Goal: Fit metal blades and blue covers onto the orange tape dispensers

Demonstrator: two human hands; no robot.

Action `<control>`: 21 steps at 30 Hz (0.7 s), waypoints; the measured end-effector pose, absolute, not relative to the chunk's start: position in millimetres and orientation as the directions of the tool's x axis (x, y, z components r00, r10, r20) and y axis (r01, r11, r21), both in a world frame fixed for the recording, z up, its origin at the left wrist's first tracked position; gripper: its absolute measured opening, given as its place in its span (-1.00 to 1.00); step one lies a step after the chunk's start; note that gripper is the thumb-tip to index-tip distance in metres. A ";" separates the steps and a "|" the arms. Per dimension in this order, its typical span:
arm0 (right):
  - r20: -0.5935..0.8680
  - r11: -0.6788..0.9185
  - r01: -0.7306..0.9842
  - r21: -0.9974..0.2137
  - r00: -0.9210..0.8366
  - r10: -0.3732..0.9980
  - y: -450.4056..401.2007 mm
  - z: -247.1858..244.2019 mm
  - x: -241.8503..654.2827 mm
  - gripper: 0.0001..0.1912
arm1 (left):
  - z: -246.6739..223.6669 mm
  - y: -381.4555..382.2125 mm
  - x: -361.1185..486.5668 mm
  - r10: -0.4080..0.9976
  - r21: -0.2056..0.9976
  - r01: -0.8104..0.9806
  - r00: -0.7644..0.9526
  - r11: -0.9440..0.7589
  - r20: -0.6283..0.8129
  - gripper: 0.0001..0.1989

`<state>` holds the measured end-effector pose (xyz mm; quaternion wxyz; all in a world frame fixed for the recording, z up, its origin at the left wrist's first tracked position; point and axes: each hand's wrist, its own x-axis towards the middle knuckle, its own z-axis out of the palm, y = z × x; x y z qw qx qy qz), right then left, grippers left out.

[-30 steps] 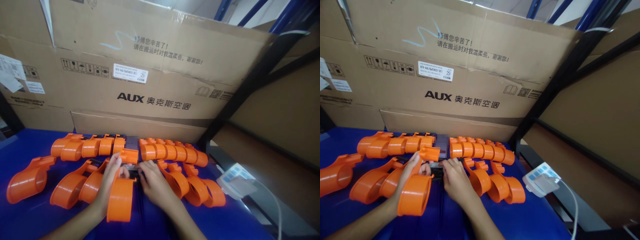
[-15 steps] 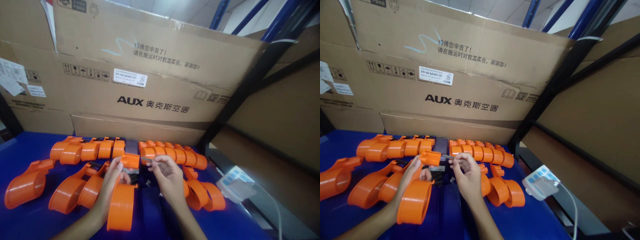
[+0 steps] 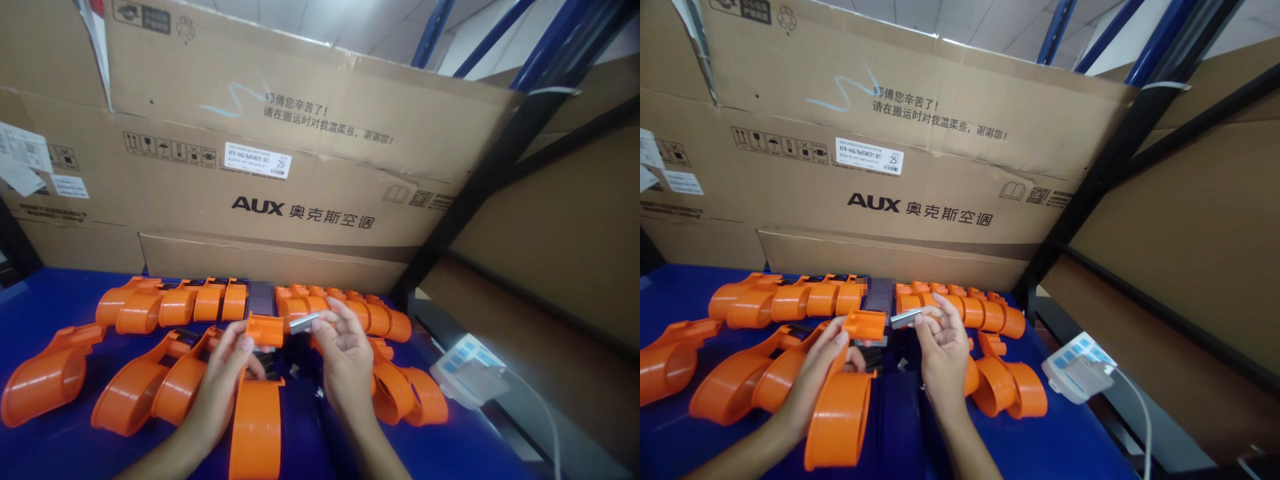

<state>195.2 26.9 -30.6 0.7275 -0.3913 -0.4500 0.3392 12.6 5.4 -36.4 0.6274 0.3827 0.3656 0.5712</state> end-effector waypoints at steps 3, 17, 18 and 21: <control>0.361 0.472 -0.211 -0.856 0.409 0.838 28.5 -31.7 196.2 -0.64 | -36.3 5.4 12.8 0.995 0.905 -0.421 0.096 0.057 -0.018 -0.55; 0.330 0.427 -0.257 -0.867 0.346 0.878 23.3 -28.4 189.6 -0.72 | -44.0 10.3 15.3 0.994 0.881 -0.464 0.089 0.092 -0.057 -0.58; 0.333 0.428 -0.259 -0.866 0.342 0.879 23.3 -28.1 189.4 -0.72 | -44.1 10.2 15.1 0.994 0.882 -0.463 0.087 0.093 -0.059 -0.57; 0.342 0.432 -0.268 -0.861 0.324 0.882 23.1 -26.9 188.2 -0.71 | -40.3 8.5 15.0 0.995 0.886 -0.454 0.075 0.093 -0.066 -0.54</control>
